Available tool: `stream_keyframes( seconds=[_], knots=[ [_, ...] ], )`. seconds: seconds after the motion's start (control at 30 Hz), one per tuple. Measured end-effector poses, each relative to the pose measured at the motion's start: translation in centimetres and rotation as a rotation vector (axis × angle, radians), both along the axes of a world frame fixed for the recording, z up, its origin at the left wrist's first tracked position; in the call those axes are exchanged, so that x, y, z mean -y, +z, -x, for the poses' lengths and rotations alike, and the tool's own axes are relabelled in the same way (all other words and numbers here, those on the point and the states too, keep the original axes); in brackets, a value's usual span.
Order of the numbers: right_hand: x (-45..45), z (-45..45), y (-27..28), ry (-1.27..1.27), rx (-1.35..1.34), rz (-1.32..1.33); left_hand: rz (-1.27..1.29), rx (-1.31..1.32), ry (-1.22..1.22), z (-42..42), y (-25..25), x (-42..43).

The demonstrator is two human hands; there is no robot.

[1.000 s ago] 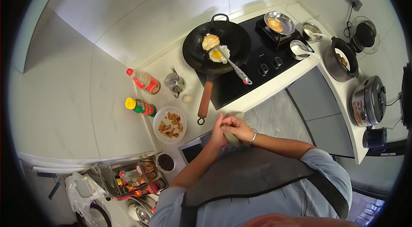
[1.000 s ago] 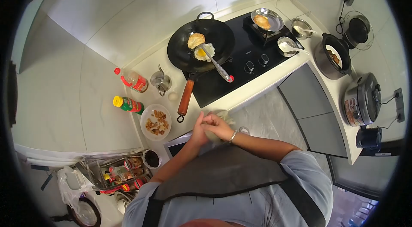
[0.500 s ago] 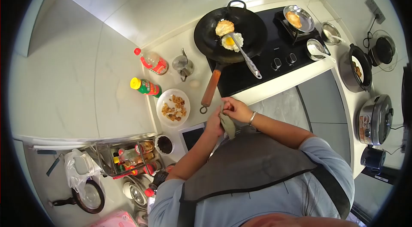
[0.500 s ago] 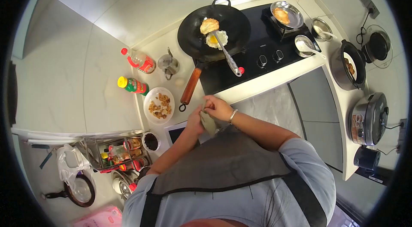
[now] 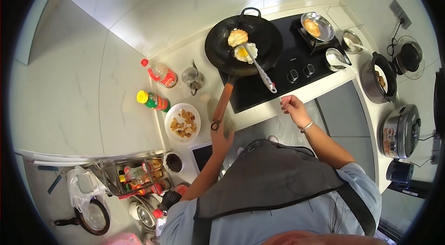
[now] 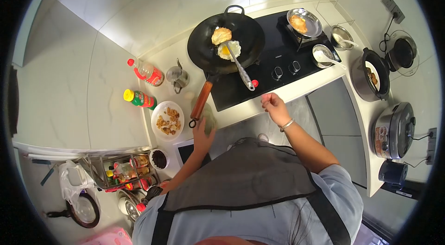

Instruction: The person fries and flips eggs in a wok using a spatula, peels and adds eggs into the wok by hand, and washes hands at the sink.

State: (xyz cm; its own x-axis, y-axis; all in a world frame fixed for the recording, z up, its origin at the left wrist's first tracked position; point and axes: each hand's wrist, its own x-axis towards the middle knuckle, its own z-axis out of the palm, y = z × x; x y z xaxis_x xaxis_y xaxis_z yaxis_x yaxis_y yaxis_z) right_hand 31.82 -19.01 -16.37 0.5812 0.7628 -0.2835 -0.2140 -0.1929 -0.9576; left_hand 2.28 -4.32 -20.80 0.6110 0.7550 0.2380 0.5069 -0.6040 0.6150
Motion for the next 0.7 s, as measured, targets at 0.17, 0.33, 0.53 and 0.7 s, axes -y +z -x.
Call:
stream_keyframes(
  seconds=[0.17, 0.33, 0.53, 0.7],
  knots=[
    [-4.7, -0.3, 5.3, -0.031, 0.531, -0.104, 0.367, -0.124, 0.081, 7.8, -4.0, 3.7],
    [-8.8, 0.5, 7.5, 0.208, 0.91, 0.097, 0.824, -0.149, 0.238, 16.1, -11.7, 7.3],
    [-10.9, -1.1, 9.0, 0.249, 1.098, 0.425, 0.988, -0.107, 0.369, 20.8, -17.7, 9.8],
    [-11.5, -3.3, 9.4, 0.279, 1.288, 0.424, 1.031, -0.212, 0.454, 20.4, -15.4, 10.8]
  ],
)
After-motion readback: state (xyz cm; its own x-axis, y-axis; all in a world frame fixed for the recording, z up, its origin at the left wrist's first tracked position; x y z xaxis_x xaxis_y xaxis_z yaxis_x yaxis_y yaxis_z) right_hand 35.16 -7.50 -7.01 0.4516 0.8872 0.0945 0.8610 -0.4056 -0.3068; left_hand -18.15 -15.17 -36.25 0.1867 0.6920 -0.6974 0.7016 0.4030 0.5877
